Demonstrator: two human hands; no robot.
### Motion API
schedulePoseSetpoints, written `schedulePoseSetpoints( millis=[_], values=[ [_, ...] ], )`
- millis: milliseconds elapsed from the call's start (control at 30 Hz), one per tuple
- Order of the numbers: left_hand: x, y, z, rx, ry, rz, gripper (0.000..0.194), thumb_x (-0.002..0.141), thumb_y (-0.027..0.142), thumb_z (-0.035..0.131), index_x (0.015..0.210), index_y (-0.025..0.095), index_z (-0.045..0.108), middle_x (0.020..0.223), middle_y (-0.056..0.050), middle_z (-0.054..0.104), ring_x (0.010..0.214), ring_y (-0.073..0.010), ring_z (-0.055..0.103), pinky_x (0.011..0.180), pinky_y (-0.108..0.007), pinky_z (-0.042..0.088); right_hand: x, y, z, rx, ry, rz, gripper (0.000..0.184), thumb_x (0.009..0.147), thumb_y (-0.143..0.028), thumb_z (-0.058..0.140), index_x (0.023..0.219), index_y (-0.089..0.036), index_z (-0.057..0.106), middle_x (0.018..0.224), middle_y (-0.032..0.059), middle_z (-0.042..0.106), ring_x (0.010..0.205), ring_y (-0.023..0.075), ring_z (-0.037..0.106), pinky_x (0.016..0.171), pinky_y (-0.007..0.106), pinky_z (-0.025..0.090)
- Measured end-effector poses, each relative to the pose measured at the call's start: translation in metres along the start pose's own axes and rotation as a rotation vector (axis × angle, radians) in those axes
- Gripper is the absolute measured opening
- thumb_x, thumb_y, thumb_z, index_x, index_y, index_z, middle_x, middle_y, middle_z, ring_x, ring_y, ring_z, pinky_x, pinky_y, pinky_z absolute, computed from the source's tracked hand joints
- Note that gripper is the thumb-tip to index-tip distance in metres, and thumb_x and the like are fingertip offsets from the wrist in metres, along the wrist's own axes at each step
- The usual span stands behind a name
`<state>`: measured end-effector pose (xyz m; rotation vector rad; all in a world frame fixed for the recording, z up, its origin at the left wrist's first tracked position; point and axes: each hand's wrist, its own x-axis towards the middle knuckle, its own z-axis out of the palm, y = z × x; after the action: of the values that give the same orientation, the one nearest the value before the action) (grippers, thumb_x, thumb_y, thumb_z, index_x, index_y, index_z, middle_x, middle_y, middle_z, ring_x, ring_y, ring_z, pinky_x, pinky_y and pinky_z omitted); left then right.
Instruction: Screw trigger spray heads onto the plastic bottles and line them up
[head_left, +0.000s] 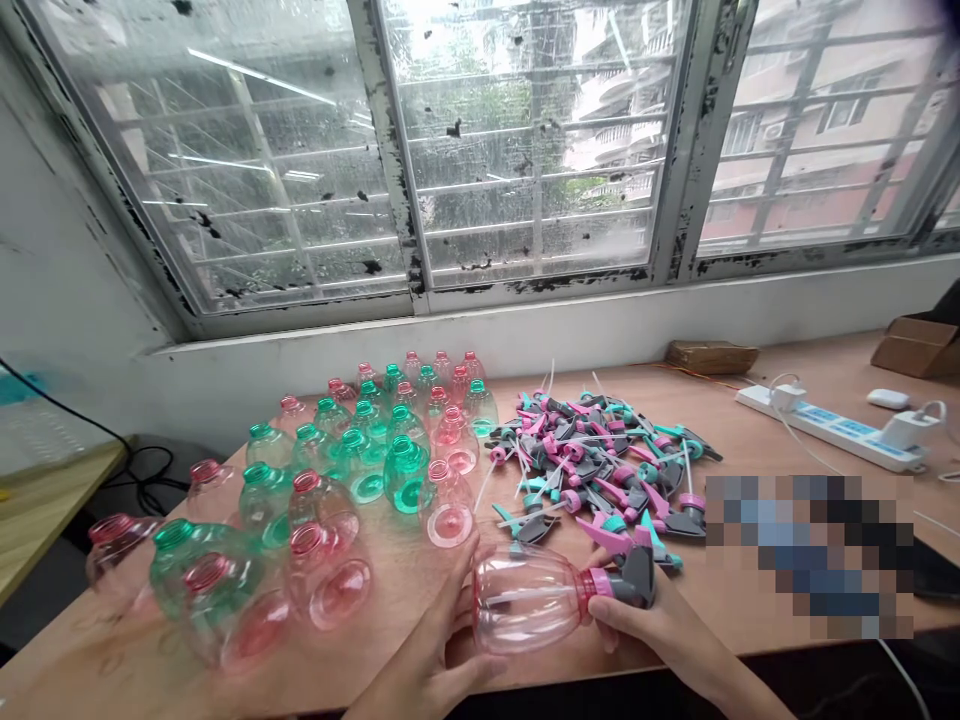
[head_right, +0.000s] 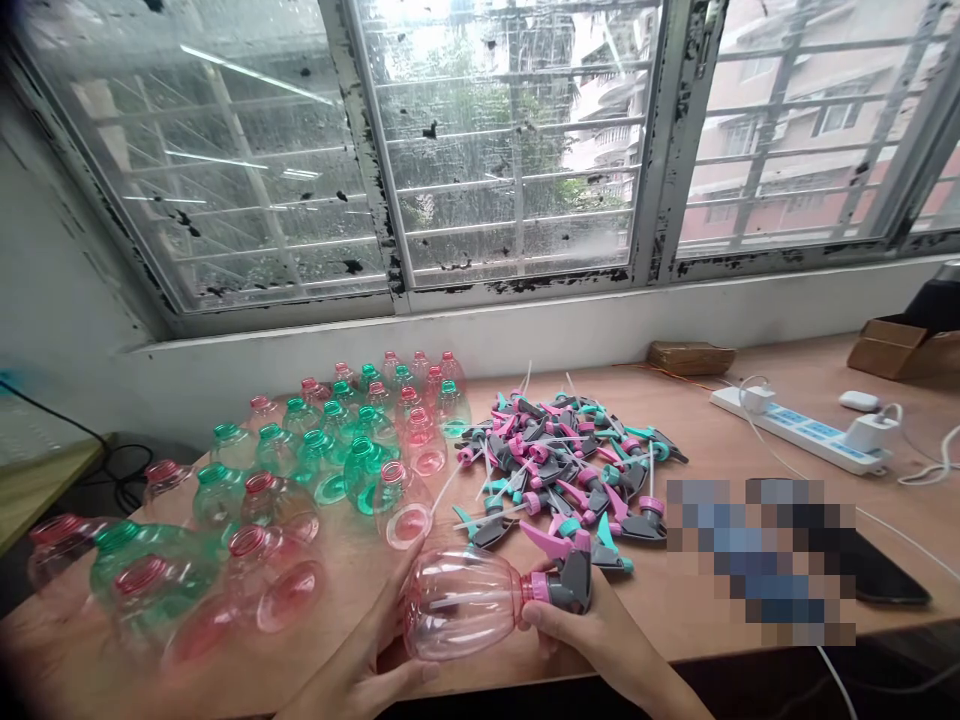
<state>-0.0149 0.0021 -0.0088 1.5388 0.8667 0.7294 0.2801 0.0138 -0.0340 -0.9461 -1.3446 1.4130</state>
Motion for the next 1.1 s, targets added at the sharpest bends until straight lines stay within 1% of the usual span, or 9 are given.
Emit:
schedulePoseSetpoints(
  millis=[167,367,467,600,667,767,867,967,1100],
  values=[
    [0.0003,0.0012,0.0008,-0.137,0.003,0.001,0.114,0.086,0.05,0.077,0.163,0.036,-0.005,0.175,-0.007,0.02,0.161,-0.0335,0.014,0.129,-0.049,0.024,-0.0014,-0.0007,-0.0001,-0.037,-0.021,-0.01,0.044,0.085,-0.058,0.079,0.07,-0.018,0.069,0.059,0.0015,0.069,0.058,0.0182,0.061,0.061,0.03,0.048],
    [-0.0002,-0.0001,-0.0007,-0.117,0.0,-0.017,0.092,0.091,0.052,0.072,0.163,0.034,0.019,0.173,-0.006,0.025,0.161,-0.0346,0.009,0.127,-0.05,0.03,-0.0013,0.0037,-0.0006,0.011,0.036,0.003,0.04,0.081,-0.054,0.084,0.088,-0.017,0.07,0.062,0.0019,0.073,0.057,0.0183,0.063,0.059,0.029,0.05],
    [0.0006,-0.0017,-0.0009,-0.095,0.003,0.012,0.093,0.09,0.046,0.075,0.162,0.041,0.018,0.174,-0.003,0.024,0.158,-0.0349,0.025,0.126,-0.05,0.032,-0.0009,0.0045,-0.0015,0.034,0.054,-0.013,0.041,0.082,-0.053,0.084,0.094,-0.018,0.067,0.062,0.0011,0.073,0.057,0.0186,0.064,0.059,0.029,0.05],
    [0.0001,-0.0016,0.0001,-0.057,-0.029,0.034,0.091,0.094,0.043,0.071,0.162,0.045,0.011,0.167,-0.005,0.039,0.15,-0.0315,0.042,0.125,-0.049,0.035,-0.0015,0.0033,-0.0019,0.03,0.063,-0.024,0.04,0.083,-0.052,0.084,0.098,-0.019,0.065,0.059,-0.0017,0.07,0.055,0.0182,0.063,0.06,0.03,0.049],
    [-0.0008,0.0006,0.001,-0.034,-0.022,0.041,0.094,0.095,0.044,0.07,0.163,0.044,0.004,0.168,-0.007,0.037,0.152,-0.0318,0.04,0.126,-0.049,0.033,-0.0022,0.0034,-0.002,0.032,0.05,-0.02,0.04,0.084,-0.05,0.083,0.101,-0.019,0.064,0.057,-0.003,0.069,0.054,0.0176,0.062,0.059,0.029,0.048],
    [-0.0015,0.0048,0.002,-0.026,-0.003,0.029,0.107,0.09,0.046,0.075,0.163,0.041,-0.003,0.172,-0.007,0.028,0.159,-0.0343,0.02,0.127,-0.049,0.031,-0.003,0.0056,-0.0028,0.025,0.035,-0.008,0.04,0.085,-0.047,0.084,0.105,-0.018,0.063,0.057,-0.0033,0.069,0.054,0.017,0.061,0.059,0.029,0.048],
    [-0.0011,0.007,0.0017,-0.053,-0.013,-0.017,0.109,0.087,0.048,0.078,0.164,0.037,0.001,0.17,-0.008,0.031,0.161,-0.0346,0.007,0.127,-0.049,0.031,-0.0032,0.008,-0.0037,0.052,0.037,-0.002,0.043,0.083,-0.046,0.085,0.107,-0.018,0.063,0.062,-0.0018,0.071,0.056,0.0179,0.062,0.06,0.03,0.049],
    [-0.0008,0.0056,0.0008,-0.018,0.001,-0.022,0.101,0.088,0.047,0.077,0.163,0.039,0.01,0.172,-0.005,0.029,0.16,-0.0335,0.015,0.128,-0.047,0.029,-0.0029,0.0079,-0.0037,0.061,0.047,0.007,0.043,0.082,-0.046,0.086,0.106,-0.018,0.063,0.063,-0.0008,0.073,0.057,0.0182,0.063,0.06,0.029,0.05],
    [-0.001,0.0002,-0.0001,0.029,0.013,0.02,0.096,0.093,0.045,0.072,0.162,0.046,0.005,0.172,0.0,0.029,0.156,-0.0296,0.031,0.129,-0.046,0.027,-0.0025,0.0051,-0.003,0.049,0.047,-0.001,0.04,0.082,-0.048,0.086,0.1,-0.018,0.065,0.063,0.0,0.074,0.056,0.0172,0.062,0.058,0.028,0.049]
  ],
)
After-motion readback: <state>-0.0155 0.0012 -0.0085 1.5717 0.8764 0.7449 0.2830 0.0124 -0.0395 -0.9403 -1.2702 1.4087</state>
